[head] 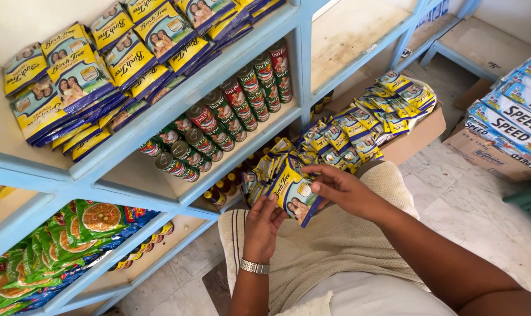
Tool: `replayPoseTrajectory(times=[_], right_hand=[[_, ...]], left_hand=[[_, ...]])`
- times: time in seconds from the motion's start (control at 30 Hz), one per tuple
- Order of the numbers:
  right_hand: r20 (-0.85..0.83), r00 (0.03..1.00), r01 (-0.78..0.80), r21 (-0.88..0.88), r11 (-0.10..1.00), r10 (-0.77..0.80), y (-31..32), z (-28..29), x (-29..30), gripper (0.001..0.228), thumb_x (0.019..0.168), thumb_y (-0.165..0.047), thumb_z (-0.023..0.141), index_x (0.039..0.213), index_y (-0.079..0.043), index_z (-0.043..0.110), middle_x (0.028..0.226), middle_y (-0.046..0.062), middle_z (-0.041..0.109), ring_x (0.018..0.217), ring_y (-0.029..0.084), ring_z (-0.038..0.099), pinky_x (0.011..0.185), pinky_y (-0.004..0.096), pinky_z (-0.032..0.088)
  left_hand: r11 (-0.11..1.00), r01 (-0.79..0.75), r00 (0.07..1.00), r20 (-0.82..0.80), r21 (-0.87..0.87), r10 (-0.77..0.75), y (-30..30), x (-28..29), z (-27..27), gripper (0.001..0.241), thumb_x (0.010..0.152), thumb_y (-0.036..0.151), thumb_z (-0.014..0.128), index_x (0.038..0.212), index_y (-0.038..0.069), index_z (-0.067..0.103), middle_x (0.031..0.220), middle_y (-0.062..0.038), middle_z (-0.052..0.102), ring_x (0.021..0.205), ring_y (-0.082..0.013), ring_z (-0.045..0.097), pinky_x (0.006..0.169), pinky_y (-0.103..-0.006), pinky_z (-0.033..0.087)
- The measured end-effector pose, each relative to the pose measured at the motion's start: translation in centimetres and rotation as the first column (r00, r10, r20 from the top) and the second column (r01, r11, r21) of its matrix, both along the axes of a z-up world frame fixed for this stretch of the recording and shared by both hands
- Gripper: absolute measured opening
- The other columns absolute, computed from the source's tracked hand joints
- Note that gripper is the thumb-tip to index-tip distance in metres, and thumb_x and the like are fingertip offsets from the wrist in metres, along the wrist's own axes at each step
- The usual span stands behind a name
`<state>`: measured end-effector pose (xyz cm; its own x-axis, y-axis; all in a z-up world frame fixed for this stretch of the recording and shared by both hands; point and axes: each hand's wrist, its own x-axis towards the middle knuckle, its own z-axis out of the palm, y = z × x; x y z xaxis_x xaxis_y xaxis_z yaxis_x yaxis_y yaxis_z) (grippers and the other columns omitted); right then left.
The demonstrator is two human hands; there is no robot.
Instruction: Organizing and stocking powdered milk packets on a grocery store shelf.
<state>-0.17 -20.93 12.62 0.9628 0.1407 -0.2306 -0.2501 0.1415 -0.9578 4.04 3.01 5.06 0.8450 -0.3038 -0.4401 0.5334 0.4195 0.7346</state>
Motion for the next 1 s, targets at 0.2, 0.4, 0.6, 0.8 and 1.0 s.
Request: replayPoseTrajectory(times=[0.2,0.4,0.6,0.8,1.0], right_hand=[[0.093,0.995,0.023,0.012,1.000,-0.024,-0.2,-2.2,0.1,0.044,0.100,-0.015,0.061,0.143,-0.008,0.054,0.108,0.002,0.069,0.101,0.008,0.063,0.084,0.026,0.054],[0.132,0.991,0.044,-0.073,0.996,-0.034,-0.7,-2.1,0.3,0.043,0.100,-0.013,0.062,0.143,-0.010,0.058,0.104,0.002,0.068,0.097,0.008,0.062,0.082,0.026,0.051],[0.201,0.978,0.070,-0.083,0.994,-0.052,-0.7,-0.4,1.2,0.047,0.096,-0.014,0.062,0.142,-0.011,0.055,0.116,0.002,0.071,0.103,0.008,0.065,0.090,0.027,0.054],[0.280,0.957,0.124,-0.177,0.976,-0.070,0.2,3.0,2.2,0.041,0.098,-0.016,0.060,0.139,-0.011,0.060,0.130,0.001,0.066,0.111,0.010,0.063,0.093,0.028,0.053],[0.696,0.687,0.300,-0.533,0.791,0.208,-0.4,8.3,5.9,0.031,0.100,-0.013,0.063,0.130,-0.008,0.067,0.125,0.009,0.071,0.118,0.012,0.064,0.097,0.030,0.052]], left_hand=[[0.999,0.005,0.999,-0.050,-0.050,-0.007,-0.2,-0.1,2.6,0.030,0.095,0.025,0.067,0.120,0.009,0.065,0.103,-0.003,0.073,0.087,-0.0132,0.069,0.080,-0.0299,0.059],[0.995,-0.060,0.997,0.057,0.074,0.056,-0.4,0.6,2.7,0.041,0.093,0.021,0.070,0.128,0.001,0.067,0.107,-0.005,0.075,0.089,-0.0126,0.071,0.079,-0.0286,0.060],[0.989,-0.096,0.985,0.154,0.110,0.079,-0.8,1.1,3.5,0.038,0.093,0.020,0.072,0.125,-0.001,0.071,0.102,-0.006,0.074,0.084,-0.0119,0.069,0.072,-0.0275,0.059],[0.986,-0.092,0.969,0.242,0.141,0.056,-1.6,2.4,6.5,0.036,0.093,0.020,0.071,0.123,-0.001,0.072,0.102,-0.006,0.075,0.084,-0.0118,0.070,0.072,-0.0270,0.059],[0.978,-0.066,0.919,0.394,0.196,-0.017,-1.8,8.0,11.8,0.037,0.095,0.023,0.068,0.126,0.003,0.070,0.108,-0.009,0.075,0.089,-0.0140,0.071,0.076,-0.0298,0.061]])
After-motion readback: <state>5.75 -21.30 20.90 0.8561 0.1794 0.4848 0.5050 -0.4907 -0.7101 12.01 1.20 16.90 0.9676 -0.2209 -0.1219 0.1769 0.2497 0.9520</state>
